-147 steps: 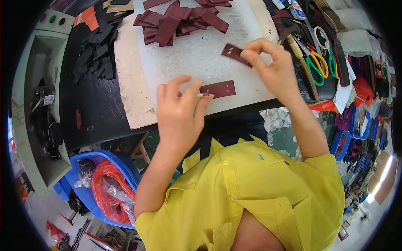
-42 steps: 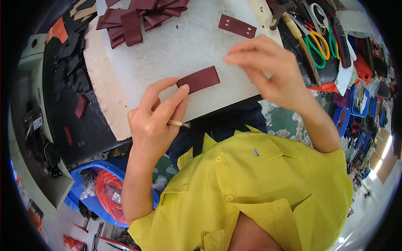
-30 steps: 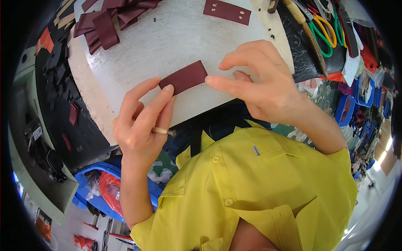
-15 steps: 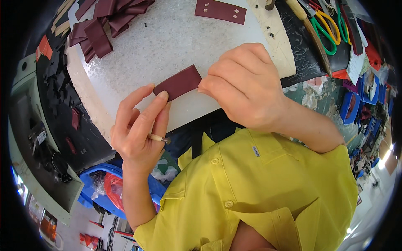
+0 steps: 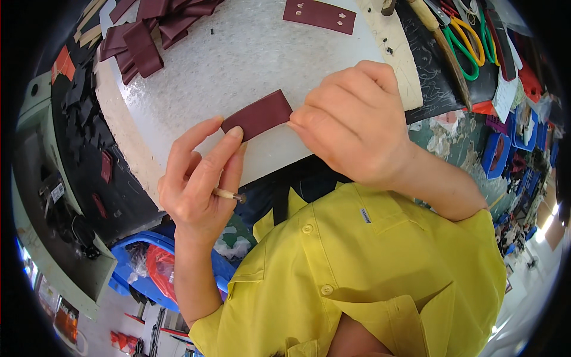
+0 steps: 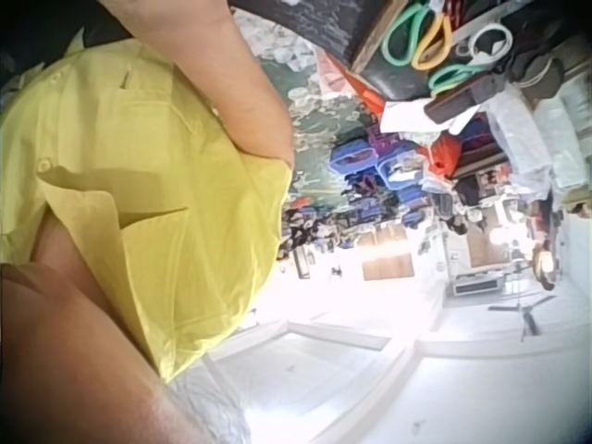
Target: The person assembles small maroon leather pieces by applying glue to the edges and pressing them together. They then use a metal punch and a hammer to drive metal rivets through pre-punched holes in the leather to secure the assembly. The process is repeated for multiple leather units on a white work surface.
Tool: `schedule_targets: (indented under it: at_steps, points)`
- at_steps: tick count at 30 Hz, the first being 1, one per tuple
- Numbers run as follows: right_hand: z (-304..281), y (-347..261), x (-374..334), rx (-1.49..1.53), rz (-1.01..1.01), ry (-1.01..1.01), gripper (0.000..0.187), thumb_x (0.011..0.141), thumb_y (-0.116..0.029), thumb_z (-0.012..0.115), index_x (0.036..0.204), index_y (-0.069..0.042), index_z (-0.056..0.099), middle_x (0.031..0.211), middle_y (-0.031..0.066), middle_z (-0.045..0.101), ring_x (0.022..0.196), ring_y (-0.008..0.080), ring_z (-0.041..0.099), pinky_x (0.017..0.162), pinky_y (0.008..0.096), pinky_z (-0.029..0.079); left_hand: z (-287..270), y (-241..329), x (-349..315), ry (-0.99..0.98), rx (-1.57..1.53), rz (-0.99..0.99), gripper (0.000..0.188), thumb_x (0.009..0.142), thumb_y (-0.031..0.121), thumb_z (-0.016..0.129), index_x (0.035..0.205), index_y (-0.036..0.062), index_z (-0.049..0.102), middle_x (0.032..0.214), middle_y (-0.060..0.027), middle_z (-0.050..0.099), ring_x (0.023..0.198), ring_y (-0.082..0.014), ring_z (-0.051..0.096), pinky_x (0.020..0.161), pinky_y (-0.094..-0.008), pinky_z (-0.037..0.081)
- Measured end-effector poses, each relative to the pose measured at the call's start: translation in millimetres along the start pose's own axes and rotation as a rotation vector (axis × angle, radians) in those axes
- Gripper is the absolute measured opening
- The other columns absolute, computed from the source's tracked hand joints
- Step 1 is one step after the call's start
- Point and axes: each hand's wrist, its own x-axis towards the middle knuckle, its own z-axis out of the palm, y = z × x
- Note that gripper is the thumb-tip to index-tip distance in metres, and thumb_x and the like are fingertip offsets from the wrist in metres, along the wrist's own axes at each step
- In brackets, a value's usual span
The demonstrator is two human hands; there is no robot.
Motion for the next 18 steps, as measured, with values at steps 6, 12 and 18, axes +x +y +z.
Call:
schedule_targets:
  at_steps: [6,12,18]
  points:
    - [-1,-2,2,0.041,0.071,-0.022,0.016,0.063,-0.01,0.068,0.074,-0.008,0.057,0.079,0.0029,0.055,0.076,0.0205,0.054,0.077,0.0355,0.041,0,-1,0,-0.003,0.007,0.011,0.028,0.072,-0.001,0.083,0.097,0.0093,0.076,0.107,-0.0096,0.069,0.044,-0.0054,0.044,0.041,-0.0217,0.037]
    - [-6,-2,1,0.108,0.123,-0.001,0.019,0.063,-0.006,0.073,0.077,-0.008,0.06,0.077,0.0015,0.056,0.075,0.0204,0.054,0.077,0.0358,0.04,1,-1,-1,0.014,0.0,0.013,0.027,0.071,-0.001,0.083,0.096,0.0086,0.076,0.106,-0.0099,0.07,0.043,-0.0053,0.043,0.04,-0.0221,0.035]
    - [-4,-5,6,0.091,0.114,0.017,0.023,0.061,-0.001,0.074,0.079,-0.007,0.063,0.076,0.0015,0.06,0.07,0.0218,0.058,0.073,0.0352,0.039,-5,4,0,-0.069,-0.001,-0.055,0.03,0.075,-0.005,0.08,0.102,0.0073,0.077,0.11,-0.0104,0.069,0.052,-0.0044,0.048,0.047,-0.0203,0.037]
